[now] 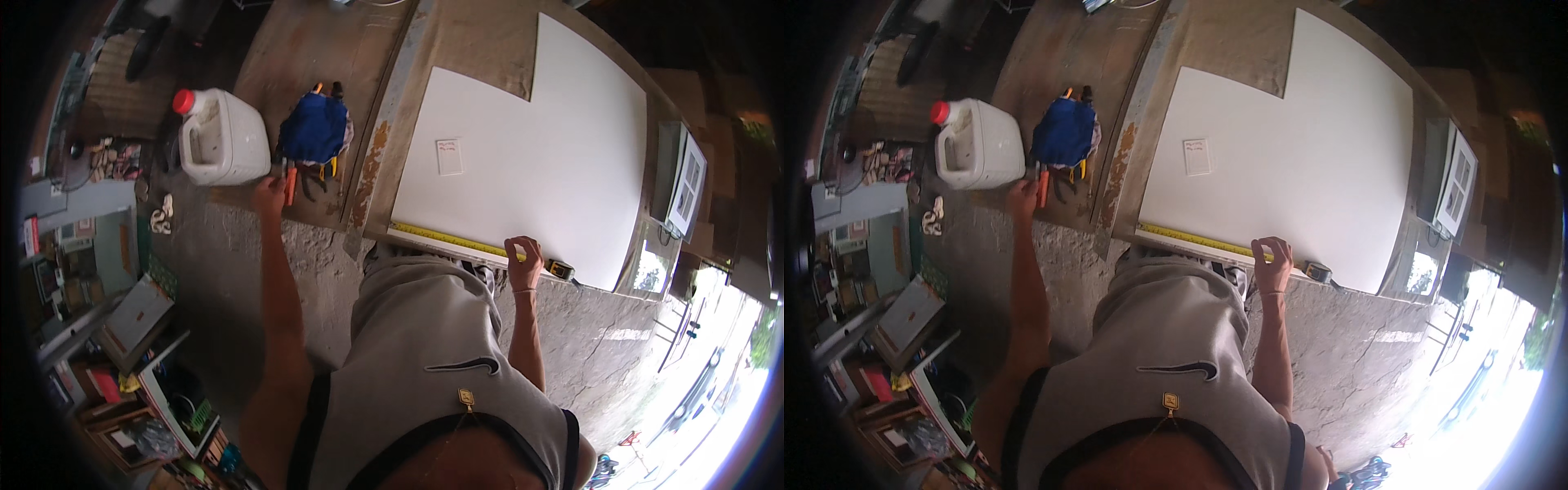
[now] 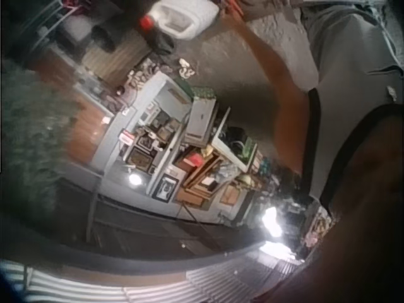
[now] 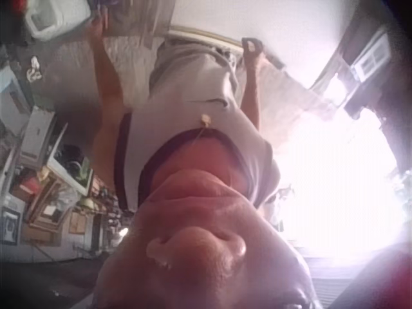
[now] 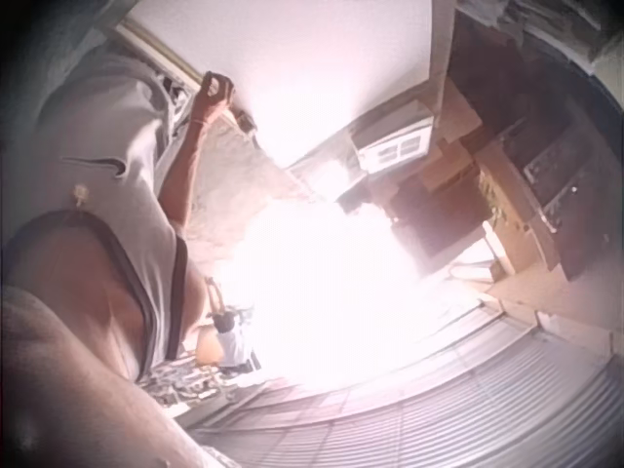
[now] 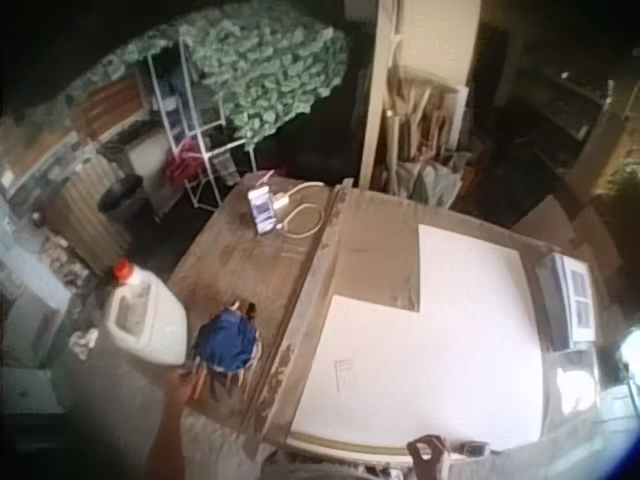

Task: The person carries a large white board into a workshop, places it on a workbench, and uses a tape measure and marker to measure and mark dimensions on the board. The person repeatedly measures different edges and marks points along the board's surface.

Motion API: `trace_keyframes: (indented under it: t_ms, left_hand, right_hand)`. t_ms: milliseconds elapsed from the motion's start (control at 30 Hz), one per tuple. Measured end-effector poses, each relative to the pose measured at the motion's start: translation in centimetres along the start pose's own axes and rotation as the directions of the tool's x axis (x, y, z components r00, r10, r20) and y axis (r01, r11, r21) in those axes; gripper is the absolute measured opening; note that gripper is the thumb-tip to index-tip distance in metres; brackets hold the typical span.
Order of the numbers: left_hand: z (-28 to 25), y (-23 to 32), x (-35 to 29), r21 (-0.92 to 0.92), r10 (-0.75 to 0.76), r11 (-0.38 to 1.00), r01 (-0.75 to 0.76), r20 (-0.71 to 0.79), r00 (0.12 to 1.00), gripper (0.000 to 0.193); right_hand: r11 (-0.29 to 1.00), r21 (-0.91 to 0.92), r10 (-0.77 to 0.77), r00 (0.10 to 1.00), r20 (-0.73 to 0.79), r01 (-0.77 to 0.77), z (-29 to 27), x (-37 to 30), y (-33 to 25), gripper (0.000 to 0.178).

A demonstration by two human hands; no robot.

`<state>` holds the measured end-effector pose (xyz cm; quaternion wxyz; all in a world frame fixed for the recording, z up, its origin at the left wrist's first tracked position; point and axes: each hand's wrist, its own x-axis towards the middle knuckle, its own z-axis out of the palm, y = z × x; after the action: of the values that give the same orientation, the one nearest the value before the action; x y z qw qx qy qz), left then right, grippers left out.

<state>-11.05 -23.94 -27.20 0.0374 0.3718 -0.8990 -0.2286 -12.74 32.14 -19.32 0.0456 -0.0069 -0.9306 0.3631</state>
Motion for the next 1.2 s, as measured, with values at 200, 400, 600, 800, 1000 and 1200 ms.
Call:
trace_keyframes:
  t_ms: [200, 400, 600, 800, 1000, 1200]
  left_hand:
    - [-1.4, 1.9, 0.3, 0.223, 0.141, 0.964, -0.141, 0.015, 0.99, 0.027]
    - [-2.7, 0.2, 0.3, 0.265, 0.225, 0.929, -0.257, 0.145, 0.963, 0.016]
    - [-5.8, 3.6, -6.7, -0.031, 0.17, 0.985, -0.171, -0.027, 0.985, 0.017]
    - [-5.0, 19.9, -16.2, -0.663, 0.609, 0.723, -0.194, 0.48, 0.631, 0.017]
    - [-3.9, 26.9, -20.4, -0.733, 0.811, 0.576, -0.363, 0.457, 0.364, 0.022]
    - [-3.5, 29.1, -23.0, -0.808, 0.868, 0.497, -0.317, 0.456, 0.196, 0.031]
  right_hand:
    - [1.0, 0.024, 0.001, 0.999, -0.052, 0.0, -0.3, 0.6, -0.7, 0.009]
    - [0.998, 0.047, 0.039, 0.995, -0.093, -0.035, -0.2, -0.4, -1.1, 0.008]
    - [0.93, 0.227, 0.297, 0.955, -0.007, -0.288, -0.2, -1.4, -3.7, 0.008]
    - [0.602, 0.6, 0.132, 0.807, 0.575, -0.526, 1.9, 0.5, -10.7, 0.032]
    - [-0.013, 0.794, 0.149, 0.784, 0.603, -0.608, 2.8, 1.2, -14.2, 0.058]
    - [0.043, 0.904, 0.231, 0.884, 0.406, -0.426, -1.9, 0.9, -14.0, 0.066]
